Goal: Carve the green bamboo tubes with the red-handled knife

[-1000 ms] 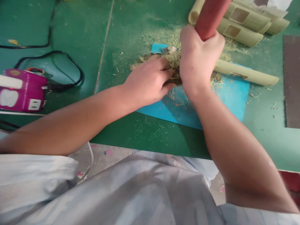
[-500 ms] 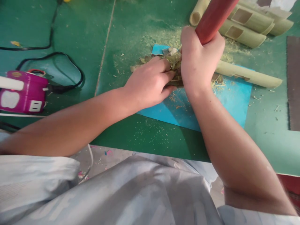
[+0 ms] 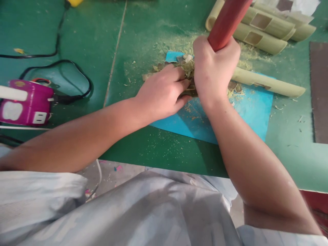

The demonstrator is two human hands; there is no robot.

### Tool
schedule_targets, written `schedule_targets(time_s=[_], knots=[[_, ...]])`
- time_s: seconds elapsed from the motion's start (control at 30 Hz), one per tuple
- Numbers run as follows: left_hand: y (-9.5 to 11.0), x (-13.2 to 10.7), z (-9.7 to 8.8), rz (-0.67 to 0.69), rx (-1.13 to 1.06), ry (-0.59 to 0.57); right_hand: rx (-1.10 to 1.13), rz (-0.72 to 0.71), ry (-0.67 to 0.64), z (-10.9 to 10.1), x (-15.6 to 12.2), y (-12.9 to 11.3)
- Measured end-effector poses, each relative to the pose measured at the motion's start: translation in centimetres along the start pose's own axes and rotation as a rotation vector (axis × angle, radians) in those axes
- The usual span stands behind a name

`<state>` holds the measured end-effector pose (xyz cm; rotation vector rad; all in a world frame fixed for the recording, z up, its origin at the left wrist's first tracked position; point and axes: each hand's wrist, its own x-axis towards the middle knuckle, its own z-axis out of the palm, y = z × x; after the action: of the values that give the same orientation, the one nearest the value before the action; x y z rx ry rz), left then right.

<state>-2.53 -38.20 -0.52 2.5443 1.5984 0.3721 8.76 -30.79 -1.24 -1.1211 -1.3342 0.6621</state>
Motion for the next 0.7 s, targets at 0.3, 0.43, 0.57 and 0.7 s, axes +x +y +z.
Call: schedule_targets(time_s=[0.3, 0.43, 0.57, 0.7], knots=[[-0.2, 0.1, 0.4, 0.013, -0.031, 0.017, 0.007, -0.002, -0.034, -0.1, -0.6, -0.9], [-0.5, 0.2, 0.5, 0.011, -0.012, 0.032, 0.07, 0.033, 0.013, 0.0, 0.1, 0.0], [-0.3, 0.2, 0.3, -0.012, -0.003, 0.009, 0.081, 0.021, 0.068, 0.2, 0.3, 0.4], [-0.3, 0.0, 0.2, -0.005, -0.013, 0.018, 0.045, 0.007, 0.044, 0.2, 0.3, 0.5]])
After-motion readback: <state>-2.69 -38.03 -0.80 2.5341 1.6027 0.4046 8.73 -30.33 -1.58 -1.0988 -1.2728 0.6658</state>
